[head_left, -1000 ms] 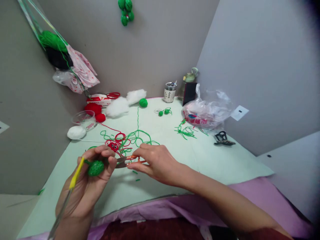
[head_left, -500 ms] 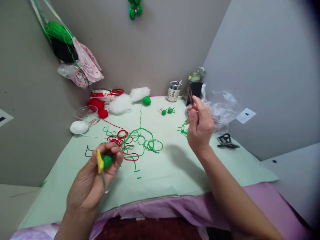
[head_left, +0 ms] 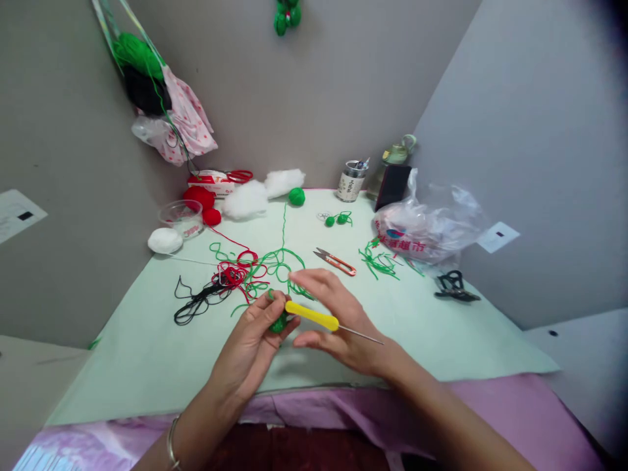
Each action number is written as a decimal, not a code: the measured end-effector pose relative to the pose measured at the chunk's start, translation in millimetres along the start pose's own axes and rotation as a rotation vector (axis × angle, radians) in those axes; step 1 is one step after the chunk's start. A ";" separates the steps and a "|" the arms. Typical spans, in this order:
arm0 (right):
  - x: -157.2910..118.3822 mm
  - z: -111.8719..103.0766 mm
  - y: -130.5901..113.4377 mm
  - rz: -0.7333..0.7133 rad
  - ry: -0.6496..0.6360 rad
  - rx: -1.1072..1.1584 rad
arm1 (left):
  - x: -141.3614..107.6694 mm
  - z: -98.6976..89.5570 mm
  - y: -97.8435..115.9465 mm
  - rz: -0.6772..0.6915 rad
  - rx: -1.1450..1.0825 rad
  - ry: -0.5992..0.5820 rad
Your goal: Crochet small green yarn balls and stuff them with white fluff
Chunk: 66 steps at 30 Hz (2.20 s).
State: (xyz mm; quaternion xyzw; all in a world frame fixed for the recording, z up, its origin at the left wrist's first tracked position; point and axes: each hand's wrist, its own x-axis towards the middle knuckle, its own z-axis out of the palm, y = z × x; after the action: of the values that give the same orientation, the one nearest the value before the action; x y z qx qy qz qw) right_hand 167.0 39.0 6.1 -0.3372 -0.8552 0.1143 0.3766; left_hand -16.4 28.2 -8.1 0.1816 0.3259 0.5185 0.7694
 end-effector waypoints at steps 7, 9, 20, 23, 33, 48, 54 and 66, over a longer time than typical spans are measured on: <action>2.4 0.6 0.4 -0.154 0.220 -0.296 | -1.5 2.9 -5.0 0.012 0.216 -0.114; 3.4 -4.2 7.6 -0.170 0.227 -0.389 | 0.5 2.3 -2.9 0.048 0.295 -0.096; 1.8 -28.8 33.0 -0.112 0.363 -0.668 | 1.3 -11.8 4.5 0.222 0.654 -0.084; 0.5 -56.8 43.9 0.116 0.529 -0.630 | -0.7 -16.3 12.3 0.245 0.738 -0.082; 5.1 -6.5 -15.5 0.558 -0.148 0.534 | 1.3 -19.5 10.4 0.366 0.949 -0.143; -4.3 9.3 -13.3 0.800 -0.174 1.030 | 0.1 -17.1 9.6 0.854 1.339 -0.156; -0.8 6.0 -21.1 0.871 -0.093 1.127 | 0.9 -16.4 14.6 0.801 1.273 -0.126; 50.8 -38.0 49.1 0.855 -0.018 1.053 | 22.0 -23.2 31.2 0.289 0.629 -0.049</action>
State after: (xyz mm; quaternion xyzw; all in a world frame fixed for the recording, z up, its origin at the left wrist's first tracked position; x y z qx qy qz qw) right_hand 193.7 107.1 39.1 -0.4163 -0.4801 0.6572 0.4054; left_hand -48.1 59.3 -12.6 0.4664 0.4223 0.4918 0.6019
